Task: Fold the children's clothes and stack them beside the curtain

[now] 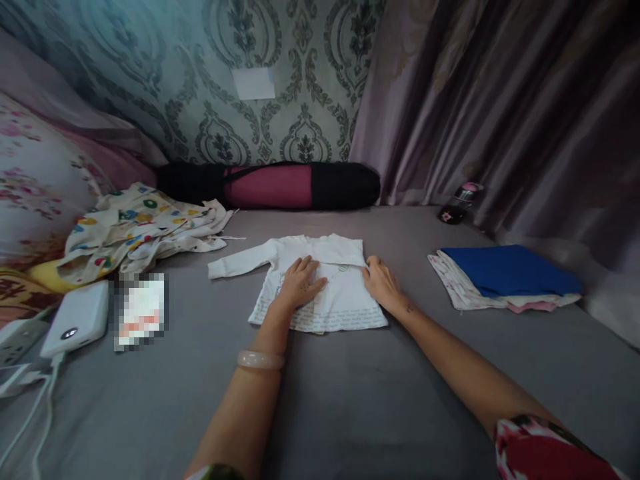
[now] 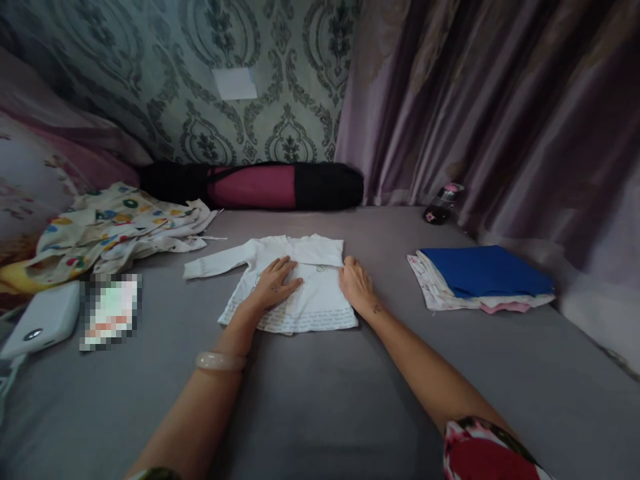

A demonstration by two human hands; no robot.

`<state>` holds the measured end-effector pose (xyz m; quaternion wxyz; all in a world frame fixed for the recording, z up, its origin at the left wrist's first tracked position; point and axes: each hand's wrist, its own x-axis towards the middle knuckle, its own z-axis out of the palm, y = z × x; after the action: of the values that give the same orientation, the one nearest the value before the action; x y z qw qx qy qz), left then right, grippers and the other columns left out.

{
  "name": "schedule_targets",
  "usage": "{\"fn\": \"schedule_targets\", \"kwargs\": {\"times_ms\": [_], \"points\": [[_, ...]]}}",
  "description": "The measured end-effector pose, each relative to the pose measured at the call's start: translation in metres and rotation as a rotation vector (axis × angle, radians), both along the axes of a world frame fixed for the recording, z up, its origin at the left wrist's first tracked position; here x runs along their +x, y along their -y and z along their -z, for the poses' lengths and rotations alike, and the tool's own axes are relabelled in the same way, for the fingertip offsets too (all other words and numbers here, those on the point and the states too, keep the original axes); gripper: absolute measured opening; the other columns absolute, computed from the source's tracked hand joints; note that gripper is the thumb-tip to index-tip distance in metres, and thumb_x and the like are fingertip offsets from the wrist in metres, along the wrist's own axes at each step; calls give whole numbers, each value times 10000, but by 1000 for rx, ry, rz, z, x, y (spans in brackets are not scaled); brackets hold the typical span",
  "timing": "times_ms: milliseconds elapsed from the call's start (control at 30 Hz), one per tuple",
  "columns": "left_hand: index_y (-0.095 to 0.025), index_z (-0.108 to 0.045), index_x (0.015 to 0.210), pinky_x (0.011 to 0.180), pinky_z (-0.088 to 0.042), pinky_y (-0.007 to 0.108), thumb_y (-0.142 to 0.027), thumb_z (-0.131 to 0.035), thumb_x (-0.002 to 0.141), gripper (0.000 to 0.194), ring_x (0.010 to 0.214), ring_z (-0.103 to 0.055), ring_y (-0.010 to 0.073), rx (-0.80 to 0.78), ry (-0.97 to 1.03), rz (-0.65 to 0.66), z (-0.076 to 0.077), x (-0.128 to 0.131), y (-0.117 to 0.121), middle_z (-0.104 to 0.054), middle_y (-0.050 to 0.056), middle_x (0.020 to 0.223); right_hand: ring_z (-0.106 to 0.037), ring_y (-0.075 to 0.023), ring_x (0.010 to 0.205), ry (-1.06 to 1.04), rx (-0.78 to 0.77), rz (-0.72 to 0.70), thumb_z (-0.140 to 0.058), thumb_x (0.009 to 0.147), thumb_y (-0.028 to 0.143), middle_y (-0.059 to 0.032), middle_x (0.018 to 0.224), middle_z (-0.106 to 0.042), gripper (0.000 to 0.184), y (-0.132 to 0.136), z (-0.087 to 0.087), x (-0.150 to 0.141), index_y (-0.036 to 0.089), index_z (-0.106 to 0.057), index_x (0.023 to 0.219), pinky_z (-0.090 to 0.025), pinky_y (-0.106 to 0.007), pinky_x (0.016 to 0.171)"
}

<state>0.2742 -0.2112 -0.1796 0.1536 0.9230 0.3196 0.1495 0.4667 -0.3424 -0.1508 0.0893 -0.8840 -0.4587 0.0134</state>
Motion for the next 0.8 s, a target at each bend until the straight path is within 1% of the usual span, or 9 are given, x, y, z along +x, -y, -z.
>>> {"fn": "schedule_targets", "kwargs": {"times_ms": [167,300,367,433,500,600,667,733,800], "points": [[-161,-491,1369,1125,-283,482,-480,-519,881,584,1388,-311,352,5,13,-7,2,0,2,-386,143,1494,-569,-279,1092,104,40,-147,-375,956,257,-175,1261,-542,351,24,0,-9,136,-474,1271,-455,-374,870],[-155,-503,1351,1113,-300,494,-461,-531,880,563,1378,-329,355,24,39,-6,4,1,2,-402,154,1481,-373,-284,1337,156,103,-393,-345,959,272,-187,1464,-387,465,53,9,-25,81,-414,1377,-329,-415,1074],[-143,-524,1322,1108,-311,495,-445,-548,874,540,1367,-351,351,40,71,-1,6,1,1,-419,169,1464,-302,-265,1391,132,82,-460,-301,975,305,-175,1500,-353,505,66,14,-31,71,-379,1416,-273,-421,1119],[-122,-549,1281,1101,-329,484,-419,-564,866,510,1342,-393,340,55,123,13,9,1,-1,-446,194,1435,-303,-254,1394,109,43,-472,-273,985,318,-166,1497,-367,513,74,16,-34,76,-379,1424,-260,-423,1127],[-113,-569,1240,1084,-363,463,-390,-569,863,468,1302,-448,322,63,195,21,11,0,-4,-482,208,1392,-350,-259,1366,107,24,-481,-290,984,327,-165,1470,-410,487,74,11,-34,95,-435,1388,-261,-433,1117],[-124,-578,1201,1035,-422,434,-348,-532,879,394,1220,-526,290,67,310,2,13,-2,-9,-541,195,1316,-523,-250,1192,94,10,-497,-298,987,315,-148,1258,-598,394,54,-6,-31,143,-608,1159,-311,-428,1062],[-136,-588,1168,993,-455,416,-306,-497,890,338,1144,-573,269,63,363,-47,13,-4,-12,-595,170,1230,-587,-225,1056,55,25,-449,-257,996,296,-123,1084,-662,410,29,-14,-27,156,-641,1023,-377,-377,986],[-148,-608,1119,947,-480,403,-266,-474,890,290,1062,-608,255,51,394,-138,12,-6,-15,-641,146,1131,-564,-215,1097,31,91,-410,-229,1000,286,-130,1144,-640,422,-3,-15,-21,137,-609,1105,-382,-332,975],[-155,-628,1075,911,-493,399,-244,-465,885,266,996,-629,249,35,408,-253,10,-8,-17,-667,133,1065,-463,-226,1253,28,111,-355,-249,992,285,-173,1344,-527,447,-35,-10,-15,75,-489,1305,-329,-327,1040]]}}
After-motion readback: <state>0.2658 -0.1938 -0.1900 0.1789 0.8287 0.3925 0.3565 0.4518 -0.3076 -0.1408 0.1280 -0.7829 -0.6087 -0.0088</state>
